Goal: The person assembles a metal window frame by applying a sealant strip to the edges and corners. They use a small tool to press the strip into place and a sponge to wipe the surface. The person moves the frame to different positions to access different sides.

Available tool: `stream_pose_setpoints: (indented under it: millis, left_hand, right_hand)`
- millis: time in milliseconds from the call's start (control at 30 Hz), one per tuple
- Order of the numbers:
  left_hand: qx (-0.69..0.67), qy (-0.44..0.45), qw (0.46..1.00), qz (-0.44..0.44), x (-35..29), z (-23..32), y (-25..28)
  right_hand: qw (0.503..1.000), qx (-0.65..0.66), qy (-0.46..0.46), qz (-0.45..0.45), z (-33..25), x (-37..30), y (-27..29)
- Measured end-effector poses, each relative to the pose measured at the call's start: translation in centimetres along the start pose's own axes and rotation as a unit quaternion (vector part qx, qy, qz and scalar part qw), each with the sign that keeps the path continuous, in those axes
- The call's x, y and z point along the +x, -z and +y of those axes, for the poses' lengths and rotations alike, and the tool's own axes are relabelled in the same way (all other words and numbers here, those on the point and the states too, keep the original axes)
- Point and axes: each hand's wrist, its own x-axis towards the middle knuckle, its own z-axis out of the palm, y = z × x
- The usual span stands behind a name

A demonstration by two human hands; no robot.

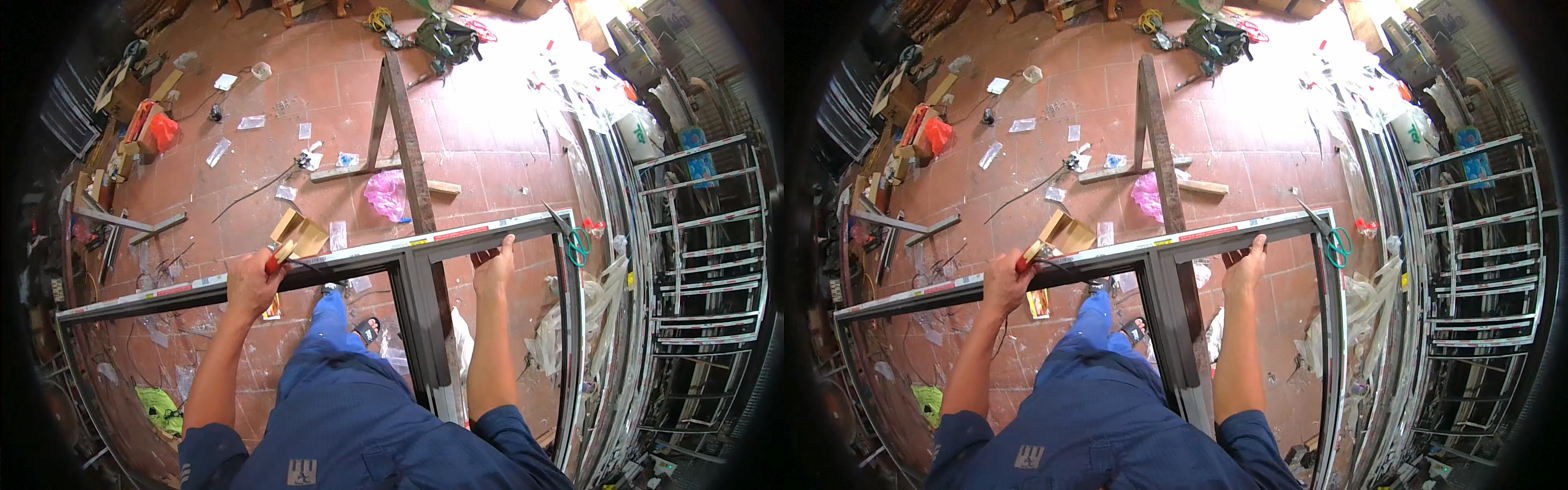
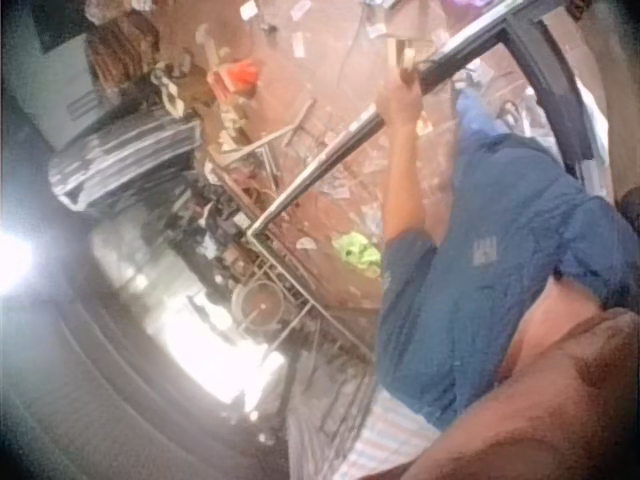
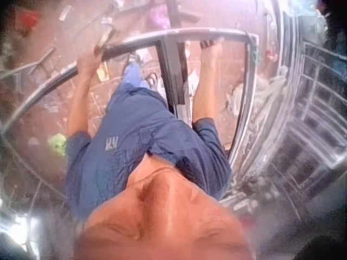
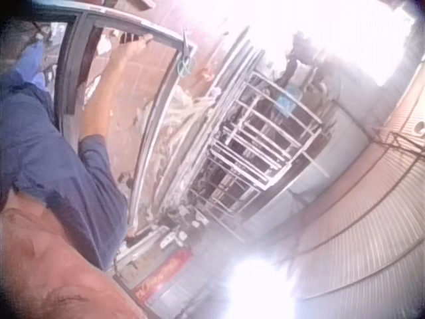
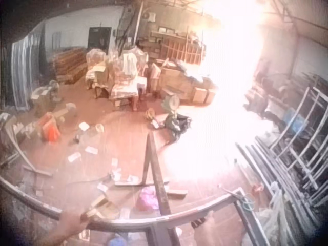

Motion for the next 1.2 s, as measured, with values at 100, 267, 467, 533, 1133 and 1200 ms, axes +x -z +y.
stream_pose_setpoints:
  millis: [100,267,467,533,1133,1200]
  left_hand:
    - [-0.058,-0.008,0.996,-0.069,0.8,-1.3,0.5]
    - [-0.158,-0.02,0.983,-0.093,1.1,-1.9,1.3]
    - [-0.166,-0.055,0.977,-0.122,2.5,-2.1,1.5]
    - [-0.107,-0.17,0.974,-0.103,2.7,-2.8,0.6]
    - [-0.122,-0.156,0.974,-0.108,3.3,-3.2,-0.9]
    - [-0.116,-0.151,0.975,-0.11,3.4,-3.1,-0.9]
  right_hand:
    - [0.995,0.072,-0.01,0.068,0.0,0.3,-2.5]
    - [0.981,0.09,0.043,0.167,0.3,0.3,-5.9]
    - [0.979,0.035,0.062,0.193,0.5,0.1,-7.1]
    - [0.98,0.006,0.049,0.195,0.7,0.3,-6.0]
    - [0.968,-0.104,0.09,0.208,0.7,0.2,-7.0]
    - [0.964,-0.119,0.092,0.22,0.7,0.2,-6.9]
